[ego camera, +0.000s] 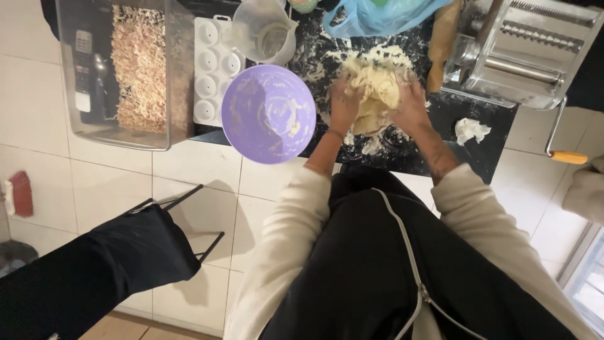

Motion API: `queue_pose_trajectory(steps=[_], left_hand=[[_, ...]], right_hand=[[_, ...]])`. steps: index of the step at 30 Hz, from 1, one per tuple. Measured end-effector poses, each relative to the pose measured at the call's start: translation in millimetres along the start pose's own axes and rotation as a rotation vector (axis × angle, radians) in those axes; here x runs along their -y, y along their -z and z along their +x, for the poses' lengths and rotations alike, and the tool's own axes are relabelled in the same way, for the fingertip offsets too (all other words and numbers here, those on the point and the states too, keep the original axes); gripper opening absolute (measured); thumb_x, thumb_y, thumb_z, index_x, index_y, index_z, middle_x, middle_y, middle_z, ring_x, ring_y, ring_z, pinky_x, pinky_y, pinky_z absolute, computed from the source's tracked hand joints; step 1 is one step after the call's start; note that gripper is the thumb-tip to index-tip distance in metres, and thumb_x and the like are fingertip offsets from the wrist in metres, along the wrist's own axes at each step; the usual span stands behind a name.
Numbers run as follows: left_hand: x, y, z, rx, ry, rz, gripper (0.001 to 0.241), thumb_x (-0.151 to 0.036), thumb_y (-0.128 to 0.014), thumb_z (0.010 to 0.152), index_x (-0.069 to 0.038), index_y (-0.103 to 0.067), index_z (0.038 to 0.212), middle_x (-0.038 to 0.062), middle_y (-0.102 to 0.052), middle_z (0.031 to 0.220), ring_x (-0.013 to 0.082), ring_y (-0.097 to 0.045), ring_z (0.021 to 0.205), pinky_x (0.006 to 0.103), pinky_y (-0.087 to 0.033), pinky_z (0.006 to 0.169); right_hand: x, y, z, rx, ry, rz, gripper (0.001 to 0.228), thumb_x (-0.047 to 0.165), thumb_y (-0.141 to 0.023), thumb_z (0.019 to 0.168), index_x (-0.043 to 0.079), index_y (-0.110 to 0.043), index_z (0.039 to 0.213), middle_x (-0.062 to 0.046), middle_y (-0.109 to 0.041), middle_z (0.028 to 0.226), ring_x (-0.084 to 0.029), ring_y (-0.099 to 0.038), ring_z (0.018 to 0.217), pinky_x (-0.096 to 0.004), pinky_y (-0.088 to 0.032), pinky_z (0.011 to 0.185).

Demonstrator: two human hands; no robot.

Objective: Kneading dough on a floured table to prepare it for cooking.

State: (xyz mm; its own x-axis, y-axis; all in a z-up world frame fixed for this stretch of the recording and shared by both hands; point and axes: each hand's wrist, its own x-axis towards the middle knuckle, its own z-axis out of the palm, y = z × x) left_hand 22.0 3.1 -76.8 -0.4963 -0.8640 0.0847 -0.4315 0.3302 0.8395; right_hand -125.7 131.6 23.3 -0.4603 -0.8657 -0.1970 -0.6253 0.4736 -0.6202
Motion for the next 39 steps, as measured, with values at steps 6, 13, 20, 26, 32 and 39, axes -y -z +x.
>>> queue_pose_trajectory(steps=[6,13,20,26,32,39], left_hand=[[-14.4,35.3,-54.5,0.015,0.326,-0.148,0.067,-0.035,-0.065,0.100,0.006,-0.042,0.149,0.032,-0.063,0.125,0.0389,-0.062,0.116,0.0411,-0.048,0.102],[53.3,-18.3,-90.6,0.105,0.549,-0.256,0.050,-0.040,-0.068,0.097,0.002,-0.063,0.124,0.024,-0.072,0.113,0.0354,-0.070,0.103,0.0401,-0.053,0.091],[35.7,-12.7,-82.6,0.092,0.754,-0.576,0.034,-0.024,-0.075,0.091,0.002,-0.065,0.111,0.014,-0.072,0.091,0.0209,-0.068,0.075,0.0355,-0.057,0.063],[21.5,0.7,-76.0,0.099,0.737,-0.544,0.031,-0.020,-0.076,0.089,0.002,-0.068,0.109,0.013,-0.072,0.091,0.0206,-0.069,0.072,0.0359,-0.058,0.061],[38.6,3.5,-74.8,0.179,0.518,-0.213,0.037,-0.031,-0.068,0.095,0.001,-0.068,0.114,0.018,-0.076,0.105,0.0306,-0.073,0.091,0.0369,-0.055,0.082],[-10.7,36.7,-53.7,-0.216,0.109,-0.184,0.035,-0.018,-0.061,0.101,0.006,-0.059,0.126,0.028,-0.062,0.128,0.0451,-0.059,0.119,0.0438,-0.044,0.107]], right_hand=[[-16.4,-14.6,-36.6,-0.061,0.233,-0.163,0.089,0.023,-0.089,0.075,0.013,-0.048,0.154,-0.025,-0.028,0.166,-0.046,-0.029,0.148,-0.055,-0.032,0.123],[29.0,-30.1,-52.1,0.156,0.351,-0.397,0.085,0.027,-0.082,0.078,0.009,-0.049,0.154,-0.013,-0.046,0.159,-0.031,-0.042,0.147,-0.058,-0.029,0.119],[-0.8,-75.1,-50.2,-0.130,0.522,-0.536,0.053,0.010,-0.071,0.091,0.003,-0.061,0.142,-0.014,-0.062,0.144,-0.027,-0.063,0.128,-0.049,-0.037,0.119],[7.1,-66.5,-29.1,-0.051,0.392,-0.293,0.023,0.001,-0.066,0.082,0.001,-0.068,0.105,-0.016,-0.070,0.107,-0.034,-0.067,0.105,-0.047,-0.046,0.115],[5.8,-51.6,-9.3,0.159,0.300,-0.267,0.030,0.001,-0.067,0.083,0.001,-0.069,0.113,-0.021,-0.070,0.108,-0.039,-0.065,0.106,-0.046,-0.050,0.102],[75.1,20.9,36.0,0.294,0.304,-0.052,0.038,0.011,-0.072,0.089,-0.003,-0.065,0.124,-0.026,-0.067,0.117,-0.042,-0.064,0.109,-0.047,-0.049,0.096]])
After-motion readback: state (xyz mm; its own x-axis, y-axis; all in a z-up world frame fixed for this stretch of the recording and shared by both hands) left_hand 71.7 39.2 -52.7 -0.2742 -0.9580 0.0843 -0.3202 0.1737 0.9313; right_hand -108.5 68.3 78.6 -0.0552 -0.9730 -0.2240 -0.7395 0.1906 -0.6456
